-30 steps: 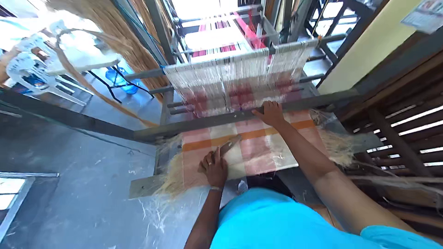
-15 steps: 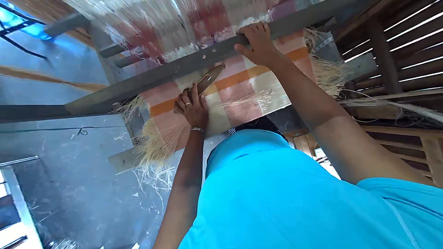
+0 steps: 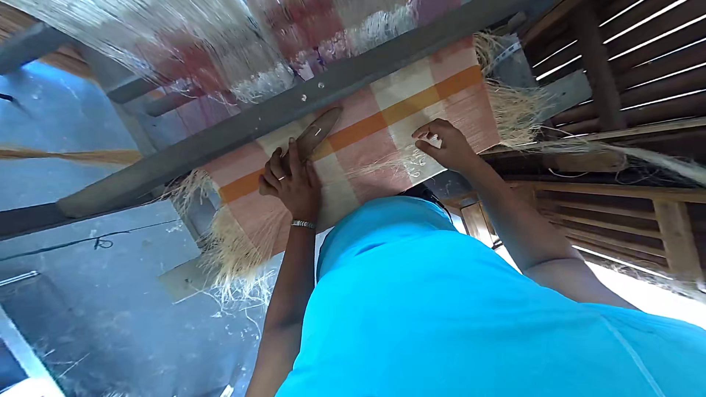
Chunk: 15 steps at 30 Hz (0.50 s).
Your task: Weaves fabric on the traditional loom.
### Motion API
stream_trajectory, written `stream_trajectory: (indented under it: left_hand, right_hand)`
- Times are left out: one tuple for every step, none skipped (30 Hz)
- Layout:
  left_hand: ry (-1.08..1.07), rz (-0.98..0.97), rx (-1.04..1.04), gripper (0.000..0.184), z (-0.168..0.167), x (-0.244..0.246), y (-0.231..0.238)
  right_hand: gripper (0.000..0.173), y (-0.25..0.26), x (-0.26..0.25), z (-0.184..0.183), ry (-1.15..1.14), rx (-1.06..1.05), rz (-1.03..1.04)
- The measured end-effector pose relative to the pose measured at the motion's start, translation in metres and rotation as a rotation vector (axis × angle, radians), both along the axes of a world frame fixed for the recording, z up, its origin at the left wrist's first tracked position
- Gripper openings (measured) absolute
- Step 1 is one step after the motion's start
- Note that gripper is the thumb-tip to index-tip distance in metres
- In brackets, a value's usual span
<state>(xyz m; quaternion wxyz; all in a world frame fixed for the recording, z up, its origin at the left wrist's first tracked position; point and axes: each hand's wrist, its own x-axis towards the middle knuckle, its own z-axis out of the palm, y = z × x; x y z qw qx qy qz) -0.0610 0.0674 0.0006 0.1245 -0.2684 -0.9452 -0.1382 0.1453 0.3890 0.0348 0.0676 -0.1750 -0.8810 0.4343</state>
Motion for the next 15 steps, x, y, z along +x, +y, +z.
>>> stream_trajectory:
  left_hand:
    - [-0.022, -0.005, -0.008, 0.053, 0.000, 0.000, -0.001]
    - [-0.035, -0.013, -0.001, 0.054, 0.002, 0.000, -0.003]
    - [-0.038, -0.024, 0.016, 0.057, 0.004, 0.000, -0.006]
    - [-0.035, -0.042, 0.047, 0.061, 0.008, 0.003, -0.010]
    - [-0.024, -0.058, 0.086, 0.063, 0.011, 0.008, -0.017]
    - [-0.017, -0.074, 0.125, 0.063, 0.012, 0.016, -0.026]
    - [-0.014, -0.084, 0.155, 0.062, 0.012, 0.023, -0.035]
    - [-0.029, -0.092, 0.160, 0.061, 0.011, 0.030, -0.044]
    - [-0.056, -0.104, 0.143, 0.061, 0.010, 0.035, -0.052]
    - [-0.092, -0.118, 0.106, 0.061, 0.008, 0.039, -0.058]
    - [-0.128, -0.134, 0.074, 0.059, 0.004, 0.041, -0.064]
    - [-0.158, -0.156, 0.062, 0.052, 0.000, 0.042, -0.069]
    - [-0.177, -0.183, 0.062, 0.041, -0.002, 0.043, -0.072]
    - [-0.195, -0.210, 0.078, 0.032, -0.003, 0.043, -0.073]
    - [-0.218, -0.223, 0.074, 0.029, -0.002, 0.045, -0.074]
  right_hand:
    - [0.033, -0.003, -0.003, -0.002, -0.037, 0.009, -0.004]
    - [0.033, -0.004, -0.006, -0.003, -0.079, 0.019, -0.004]
    - [0.031, -0.005, -0.009, -0.003, -0.120, 0.024, -0.001]
    - [0.028, -0.004, -0.012, -0.001, -0.149, 0.026, 0.001]
    - [0.027, -0.003, -0.014, 0.000, -0.163, 0.027, 0.004]
    - [0.026, 0.000, -0.015, 0.000, -0.169, 0.017, 0.006]
    - [0.026, 0.003, -0.015, 0.002, -0.169, 0.000, 0.004]
    - [0.026, 0.006, -0.015, 0.004, -0.168, -0.018, -0.001]
    - [0.027, 0.010, -0.015, 0.007, -0.176, -0.036, -0.009]
    - [0.028, 0.013, -0.016, 0.011, -0.183, -0.049, -0.021]
    - [0.028, 0.015, -0.016, 0.014, -0.188, -0.059, -0.036]
    - [0.028, 0.018, -0.017, 0.016, -0.186, -0.061, -0.052]
    - [0.028, 0.021, -0.017, 0.017, -0.184, -0.059, -0.070]
    - [0.029, 0.027, -0.018, 0.019, -0.186, -0.049, -0.089]
    - [0.029, 0.034, -0.017, 0.023, -0.202, -0.033, -0.120]
